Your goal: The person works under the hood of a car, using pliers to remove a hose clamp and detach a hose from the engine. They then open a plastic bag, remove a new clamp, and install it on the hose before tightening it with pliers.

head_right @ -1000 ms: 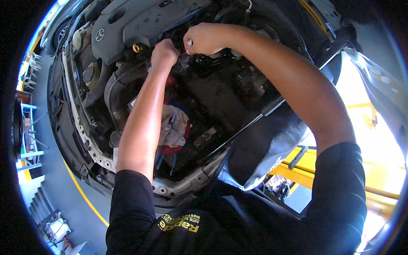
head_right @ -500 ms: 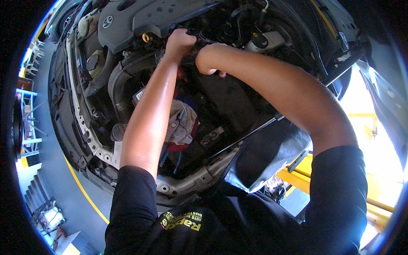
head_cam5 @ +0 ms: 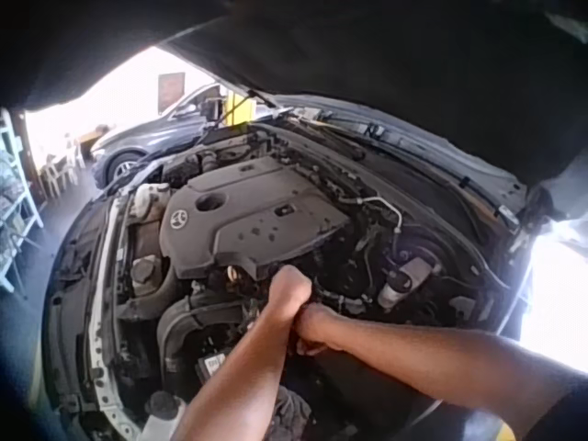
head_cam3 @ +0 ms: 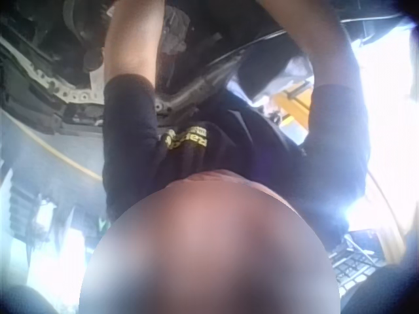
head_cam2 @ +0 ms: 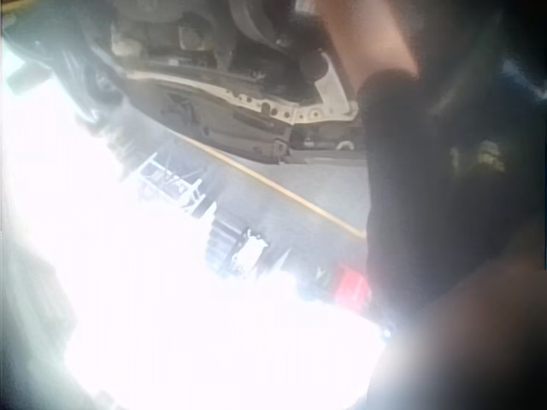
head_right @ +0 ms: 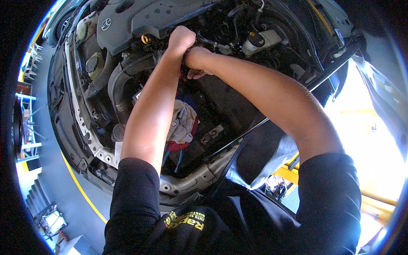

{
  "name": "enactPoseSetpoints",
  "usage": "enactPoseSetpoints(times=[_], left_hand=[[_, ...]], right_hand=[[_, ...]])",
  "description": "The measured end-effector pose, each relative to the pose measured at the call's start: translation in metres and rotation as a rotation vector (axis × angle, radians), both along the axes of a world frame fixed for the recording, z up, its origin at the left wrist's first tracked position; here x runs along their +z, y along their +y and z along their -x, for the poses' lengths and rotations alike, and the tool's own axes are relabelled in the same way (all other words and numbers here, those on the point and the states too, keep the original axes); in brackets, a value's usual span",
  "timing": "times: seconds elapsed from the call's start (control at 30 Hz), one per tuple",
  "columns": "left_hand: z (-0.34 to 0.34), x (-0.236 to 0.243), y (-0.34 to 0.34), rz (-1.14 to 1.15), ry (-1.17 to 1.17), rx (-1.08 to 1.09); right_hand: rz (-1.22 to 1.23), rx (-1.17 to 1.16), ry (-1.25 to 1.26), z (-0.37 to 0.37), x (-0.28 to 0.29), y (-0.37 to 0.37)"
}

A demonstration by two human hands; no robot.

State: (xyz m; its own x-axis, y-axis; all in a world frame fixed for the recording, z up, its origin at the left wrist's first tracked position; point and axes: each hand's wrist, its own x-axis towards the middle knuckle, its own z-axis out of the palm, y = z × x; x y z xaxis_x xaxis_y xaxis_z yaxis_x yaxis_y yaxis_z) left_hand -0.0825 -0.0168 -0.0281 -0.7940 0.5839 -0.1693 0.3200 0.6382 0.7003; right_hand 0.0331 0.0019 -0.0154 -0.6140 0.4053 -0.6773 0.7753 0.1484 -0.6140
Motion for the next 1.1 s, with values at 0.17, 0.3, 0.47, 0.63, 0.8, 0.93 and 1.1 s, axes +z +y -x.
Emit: enactPoseSetpoints(times=[0.17,0.3,0.47,0.63,0.8,0.93,1.1], left_hand=[[0.001,-0.006,0.004,-0.008,0.126,0.019],[0.016,-0.024,0.014,0.033,0.170,-0.184],[0.030,-0.037,0.009,-0.018,0.715,-0.569],[0.022,-0.029,-0.006,-0.080,0.827,-0.705],[-0.002,-0.030,-0.013,-0.427,0.190,-0.285],[-0.010,-0.022,-0.017,-0.504,0.053,-0.220],[-0.046,-0.002,-0.027,-0.534,0.050,0.049]], right_hand=[[0.017,-0.007,0.029,0.008,-0.005,-0.007],[0.005,-0.110,0.087,-0.004,0.008,-0.011],[-0.131,-0.023,0.071,-0.025,0.026,-0.015],[-0.253,0.176,-0.015,-0.028,0.043,-0.015],[-0.406,0.354,-0.082,-0.038,0.062,-0.001],[-0.519,0.481,-0.110,-0.042,0.077,0.005],[-0.527,0.538,-0.135,-0.045,0.104,0.028]])
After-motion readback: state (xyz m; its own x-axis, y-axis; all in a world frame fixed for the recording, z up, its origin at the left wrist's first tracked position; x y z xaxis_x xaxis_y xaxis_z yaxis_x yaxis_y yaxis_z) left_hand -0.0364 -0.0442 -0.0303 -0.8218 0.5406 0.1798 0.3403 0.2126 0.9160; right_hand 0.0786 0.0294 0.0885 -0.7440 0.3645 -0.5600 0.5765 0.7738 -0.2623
